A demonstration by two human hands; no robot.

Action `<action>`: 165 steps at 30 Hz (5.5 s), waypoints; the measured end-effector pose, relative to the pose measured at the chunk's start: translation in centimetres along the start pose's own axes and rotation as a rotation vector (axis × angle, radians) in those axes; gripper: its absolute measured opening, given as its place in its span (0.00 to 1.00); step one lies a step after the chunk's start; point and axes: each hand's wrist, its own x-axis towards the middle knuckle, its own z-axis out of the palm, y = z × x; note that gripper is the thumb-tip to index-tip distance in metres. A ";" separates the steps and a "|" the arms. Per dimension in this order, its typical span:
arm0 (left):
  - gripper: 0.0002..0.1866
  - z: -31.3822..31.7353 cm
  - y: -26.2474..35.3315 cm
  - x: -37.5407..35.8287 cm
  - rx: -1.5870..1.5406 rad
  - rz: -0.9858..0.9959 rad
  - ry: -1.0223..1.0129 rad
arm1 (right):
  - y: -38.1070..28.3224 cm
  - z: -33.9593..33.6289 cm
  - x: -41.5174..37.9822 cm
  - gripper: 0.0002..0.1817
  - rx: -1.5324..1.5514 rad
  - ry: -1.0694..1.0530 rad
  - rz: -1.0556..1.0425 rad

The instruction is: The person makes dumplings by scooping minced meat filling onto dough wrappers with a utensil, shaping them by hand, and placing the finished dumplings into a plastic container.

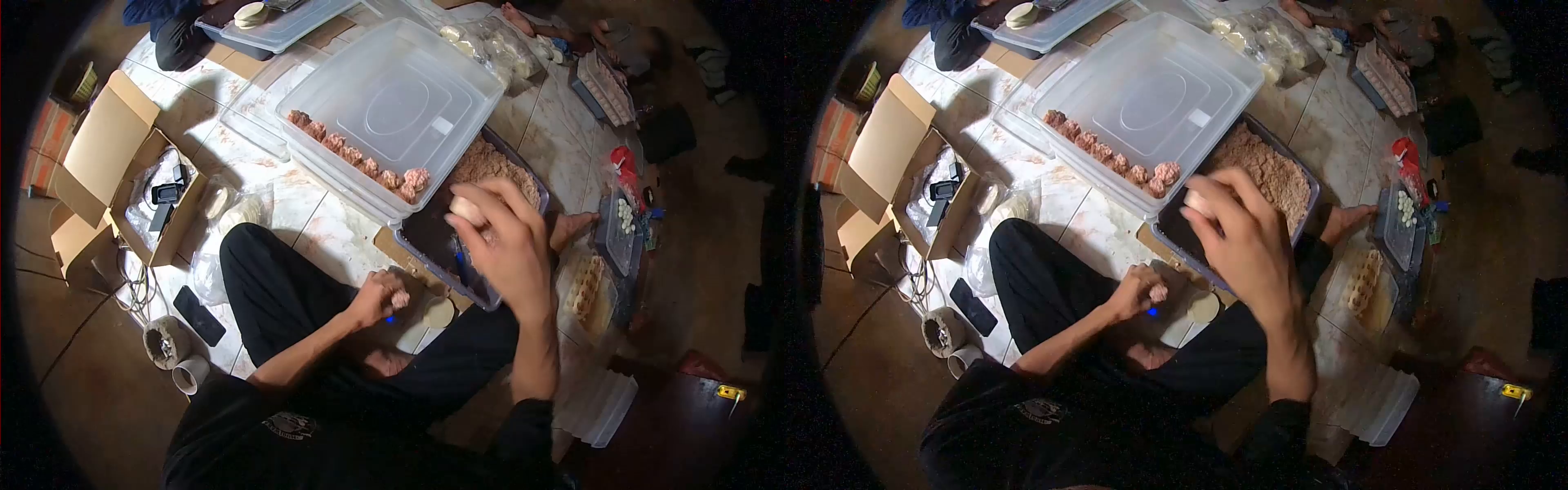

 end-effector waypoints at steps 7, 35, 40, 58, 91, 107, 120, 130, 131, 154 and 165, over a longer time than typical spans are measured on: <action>0.35 0.8 0.6 -1.2 0.495 -0.069 0.040 | 8.5 6.0 13.6 0.18 -0.411 -0.412 -0.211; 0.12 -0.7 -1.6 -0.7 -0.286 -0.403 0.829 | 10.3 22.3 -19.1 0.14 -0.072 -0.464 0.136; 0.14 -0.9 -2.3 -0.9 -0.358 -0.475 0.868 | 1.0 7.7 -7.4 0.11 -0.002 -0.042 -0.044; 0.15 9.5 4.6 2.2 0.503 0.235 -0.313 | 6.1 4.2 5.1 0.15 -0.237 0.253 -0.095; 0.21 -1.2 8.2 1.6 -1.495 -0.654 0.136 | 21.3 7.8 -14.2 0.07 -0.815 -0.503 0.372; 0.22 0.4 8.3 3.0 -1.187 -0.686 0.513 | 13.9 1.3 -15.7 0.08 -0.451 -0.212 0.464; 0.14 -2.4 8.9 4.8 -1.094 -0.572 0.554 | 1.8 4.0 -17.5 0.09 -0.179 0.033 0.605; 0.44 -4.3 9.1 4.6 -1.510 -0.718 0.345 | 2.2 9.4 -16.0 0.05 0.010 -0.018 0.367; 0.44 -3.7 9.4 4.2 -1.538 -0.737 0.301 | 1.9 9.4 -16.4 0.05 0.037 -0.029 0.367; 0.46 -3.9 8.3 1.9 -1.204 -0.799 0.057 | 3.5 6.8 -18.0 0.05 0.006 -0.146 0.348; 0.43 -4.2 8.9 2.6 -1.188 -0.821 0.136 | 3.6 8.2 -17.3 0.03 -0.020 -0.073 0.362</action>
